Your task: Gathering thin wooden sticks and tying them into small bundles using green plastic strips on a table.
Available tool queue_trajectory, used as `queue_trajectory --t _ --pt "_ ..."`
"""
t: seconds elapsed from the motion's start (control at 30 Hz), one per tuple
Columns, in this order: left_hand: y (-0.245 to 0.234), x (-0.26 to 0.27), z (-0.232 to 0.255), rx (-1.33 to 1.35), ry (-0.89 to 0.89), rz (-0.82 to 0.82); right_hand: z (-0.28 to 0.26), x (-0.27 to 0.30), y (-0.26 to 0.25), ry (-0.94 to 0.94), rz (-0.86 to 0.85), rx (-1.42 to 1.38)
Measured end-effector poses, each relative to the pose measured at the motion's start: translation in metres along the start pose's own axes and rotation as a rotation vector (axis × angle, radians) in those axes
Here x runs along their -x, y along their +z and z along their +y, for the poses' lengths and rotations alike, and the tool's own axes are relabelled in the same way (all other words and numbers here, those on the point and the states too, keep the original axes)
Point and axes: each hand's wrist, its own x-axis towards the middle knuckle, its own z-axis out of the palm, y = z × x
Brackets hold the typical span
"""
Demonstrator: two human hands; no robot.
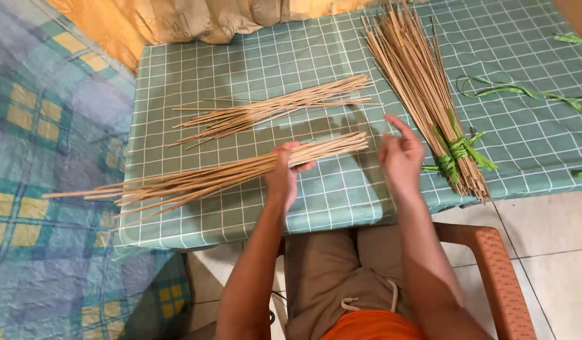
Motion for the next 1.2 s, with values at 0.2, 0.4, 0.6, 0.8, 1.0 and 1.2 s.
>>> queue_trajectory --t 0.2,0.4,0.6,0.8,1.0,1.2 --pt "0.016 0.019 0.025 -0.054 -0.004 0.007 0.052 -0.090 -0.002 -0.533 -0.029 0.408" --pt "0.005 0.002 0.006 -0.068 0.009 0.004 0.070 -0.129 0.036 -0.606 -0.377 1.248" --pt "0.002 0.002 0.003 -0.068 0.007 -0.005 0.105 -0.135 0.036 -0.663 -0.311 1.163" --pt "0.007 0.005 0.006 -0.071 0.037 0.028 0.106 -0.131 0.024 -0.707 -0.476 1.240" --pt "0.013 0.011 0.015 -0.046 0.034 0.030 0.059 -0.117 0.009 -0.448 -0.558 1.207" --pt "0.007 0.007 0.009 -0.069 0.044 -0.027 0.006 -0.100 -0.008 -0.495 -0.628 1.032"
